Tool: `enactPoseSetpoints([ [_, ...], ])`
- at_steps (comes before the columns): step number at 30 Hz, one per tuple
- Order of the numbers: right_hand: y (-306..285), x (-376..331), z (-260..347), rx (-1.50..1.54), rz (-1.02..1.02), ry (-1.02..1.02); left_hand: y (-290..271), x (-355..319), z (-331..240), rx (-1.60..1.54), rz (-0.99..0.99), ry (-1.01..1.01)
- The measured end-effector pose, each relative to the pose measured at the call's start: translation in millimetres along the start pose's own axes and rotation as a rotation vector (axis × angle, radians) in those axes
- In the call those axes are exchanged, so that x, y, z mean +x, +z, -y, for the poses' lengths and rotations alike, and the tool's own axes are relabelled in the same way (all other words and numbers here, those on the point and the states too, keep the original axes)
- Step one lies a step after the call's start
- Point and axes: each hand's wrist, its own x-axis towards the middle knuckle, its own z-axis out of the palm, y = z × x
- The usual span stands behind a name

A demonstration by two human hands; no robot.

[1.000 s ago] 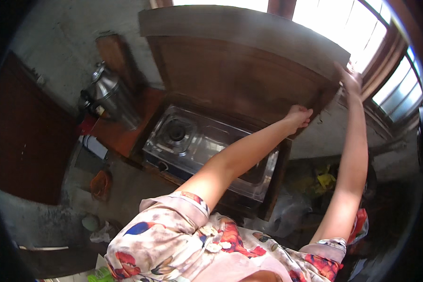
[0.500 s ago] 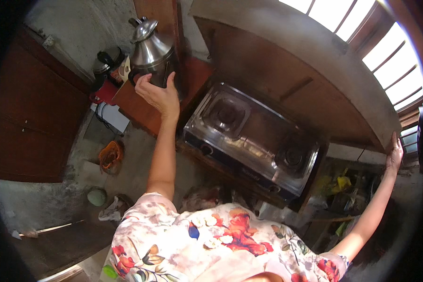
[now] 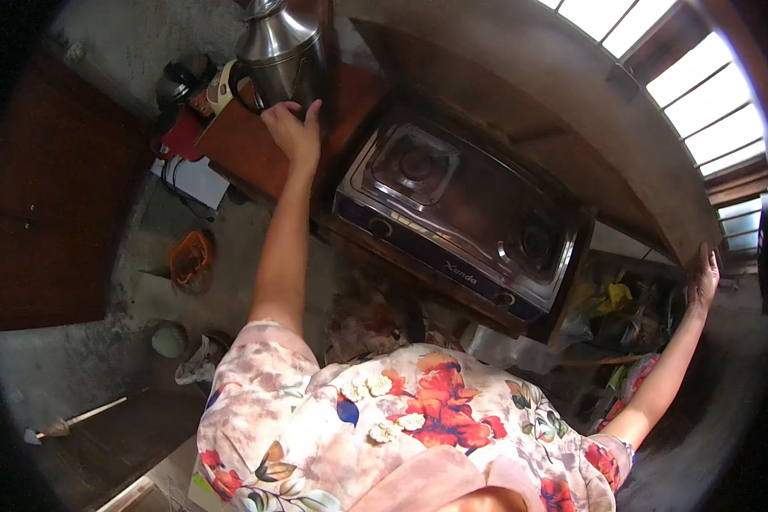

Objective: The person washes a metal wire rack in a sink with a cloth, wipes the rack dry, and then places two knives into the rack on a wooden board.

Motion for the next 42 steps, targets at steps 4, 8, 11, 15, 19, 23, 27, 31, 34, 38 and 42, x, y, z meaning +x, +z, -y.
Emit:
enactPoseSetpoints([
  [4, 3, -29, 2, 0.132, 0.135, -0.005, 0, -13, -41, -0.327, 0.013, -0.014],
  [8, 3, -29, 5, 0.064, 0.012, -0.048, 2, -17, -110, -0.711, 0.326, -0.09],
  [11, -16, -31, -11, 0.044, -0.001, -0.065, 28, 13, -109, -0.837, 0.489, -0.208],
  [15, 26, -75, -11, -0.017, -0.02, -0.116, 22, 45, -106, -0.686, 0.7, -0.141],
  [19, 47, -89, -4, 0.053, -0.065, -0.076, 19, 25, -113, -0.672, 0.685, -0.196],
  [23, 33, -55, -8, 0.044, -0.137, -0.055, 91, -40, -17, -0.185, 0.54, 0.472],
  [27, 21, -26, -6, 0.059, -0.168, -0.012, 129, -79, 5, 0.46, 0.789, 0.522],
  [31, 23, -15, 1, 0.045, -0.203, 0.025, 154, -76, 27, 0.87, 0.749, 0.513],
  [34, 25, -26, 9, 0.063, -0.33, 0.074, 159, -63, 40, 0.916, 0.718, 0.728],
  [38, 2, -13, 6, 0.102, -0.347, 0.089, 156, -60, 49, 0.86, 0.704, 0.795],
  [42, -39, -8, 2, 0.015, -0.235, 0.043, 155, -56, 47, 0.757, 0.65, 0.823],
])
